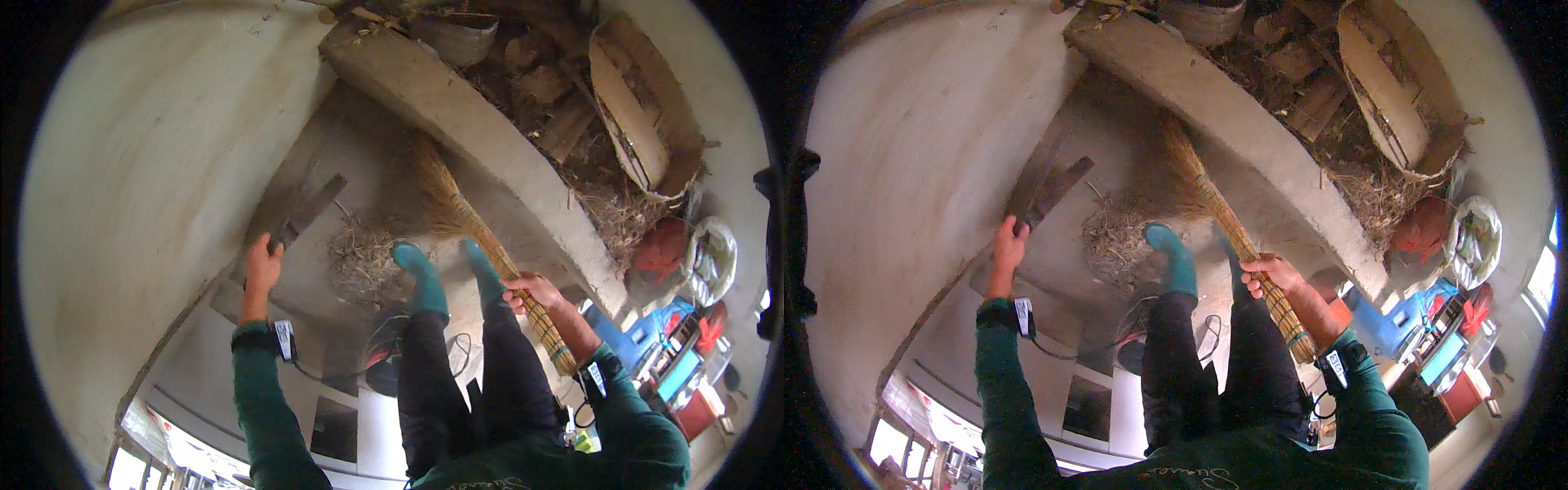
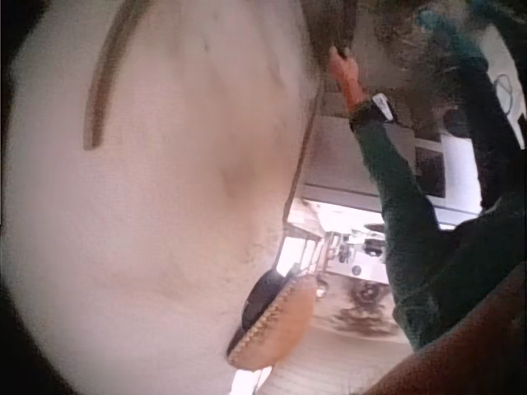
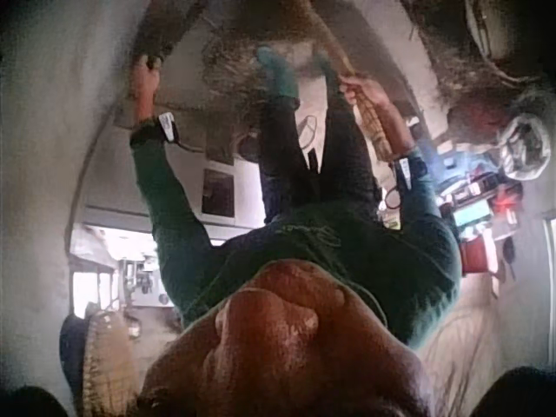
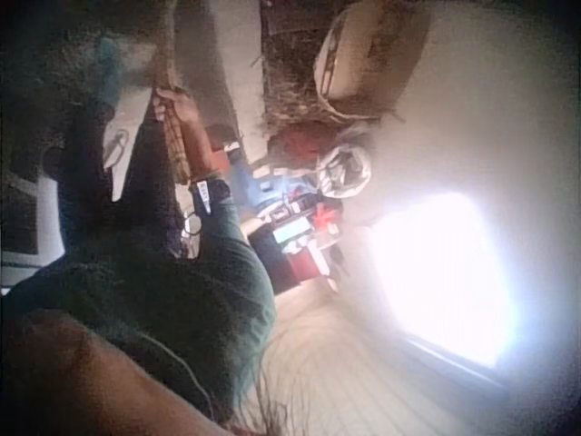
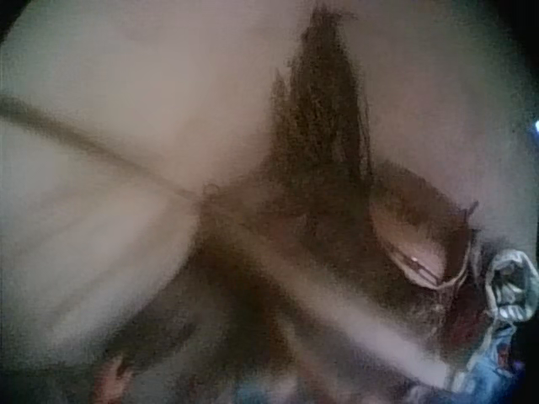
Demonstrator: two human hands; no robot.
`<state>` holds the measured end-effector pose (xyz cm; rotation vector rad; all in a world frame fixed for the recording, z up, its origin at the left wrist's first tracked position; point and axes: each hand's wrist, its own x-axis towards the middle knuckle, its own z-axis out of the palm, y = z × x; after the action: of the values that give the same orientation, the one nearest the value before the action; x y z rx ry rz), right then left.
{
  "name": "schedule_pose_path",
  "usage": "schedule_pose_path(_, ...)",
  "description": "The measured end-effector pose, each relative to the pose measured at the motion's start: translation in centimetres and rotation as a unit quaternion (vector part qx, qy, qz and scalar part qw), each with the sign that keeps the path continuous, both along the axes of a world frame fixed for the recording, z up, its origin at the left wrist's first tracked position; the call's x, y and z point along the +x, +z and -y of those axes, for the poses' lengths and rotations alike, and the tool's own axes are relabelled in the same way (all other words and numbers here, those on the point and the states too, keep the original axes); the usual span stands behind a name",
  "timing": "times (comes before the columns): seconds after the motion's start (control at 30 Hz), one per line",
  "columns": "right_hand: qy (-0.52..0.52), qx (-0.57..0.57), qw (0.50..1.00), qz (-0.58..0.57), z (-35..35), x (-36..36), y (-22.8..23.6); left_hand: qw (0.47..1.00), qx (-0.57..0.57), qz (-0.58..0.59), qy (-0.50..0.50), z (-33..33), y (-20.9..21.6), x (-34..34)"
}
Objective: The person sweeps a concrete floor with a straw broom and uses a metal dustpan to collect debris. They move a bucket and a bowl of vegetables to clear the area, then sweep dust and straw into the dustpan. The person also picks up a brick and a wooden board, places them aside, and continues sweeping before carrying the bucket out of the room.
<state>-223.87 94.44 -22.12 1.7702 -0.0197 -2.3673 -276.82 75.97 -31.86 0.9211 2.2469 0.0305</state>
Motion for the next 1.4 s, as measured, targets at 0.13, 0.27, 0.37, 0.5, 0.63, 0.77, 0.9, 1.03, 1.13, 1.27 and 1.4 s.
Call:
schedule_pose_path(0.13,-0.014,-0.014,1.000,0.011,-0.1,-0.4,0.3,0.988,0.091,-0.080,-0.097,-6.0,-5.7,-2.9)
schedule_pose_path(0.27,-0.031,-0.008,0.999,0.036,0.0,-0.3,0.1,0.985,0.032,-0.094,-0.143,-12.2,-9.2,-3.4)
schedule_pose_path(0.37,-0.033,-0.020,0.999,0.028,0.1,-0.1,0.0,0.977,-0.008,-0.131,-0.167,-15.2,-9.4,-4.8)
schedule_pose_path(0.5,-0.028,-0.010,0.999,0.043,0.1,0.3,-0.5,0.956,-0.030,-0.208,-0.207,-16.6,-10.4,-5.4)
schedule_pose_path(0.63,0.000,-0.011,0.999,0.042,0.3,0.6,-1.1,0.946,-0.061,-0.251,-0.194,-16.1,-11.1,-6.3)
schedule_pose_path(0.77,0.029,0.003,1.000,0.011,0.1,0.6,-1.1,0.928,-0.039,-0.260,-0.265,-14.9,-9.5,-7.8)
schedule_pose_path(0.9,0.057,0.007,0.998,0.009,-0.3,0.4,-0.9,0.945,0.006,-0.222,-0.239,-10.5,-5.7,-4.6)
schedule_pose_path(1.03,0.085,0.026,0.996,-0.005,-0.6,0.5,-0.7,0.991,0.094,-0.067,-0.074,-7.1,-0.7,3.4)
schedule_pose_path(1.13,0.072,0.015,0.997,-0.025,-0.3,0.8,-0.9,0.990,0.124,0.063,-0.006,-10.3,-0.4,11.3)
schedule_pose_path(1.27,0.056,0.019,0.998,-0.026,0.3,1.7,-1.4,0.989,0.135,0.054,-0.008,-18.7,-4.0,18.1)
schedule_pose_path(1.4,0.054,0.021,0.998,-0.029,0.9,2.9,-1.9,0.962,0.264,-0.019,-0.073,-25.6,-8.1,19.8)
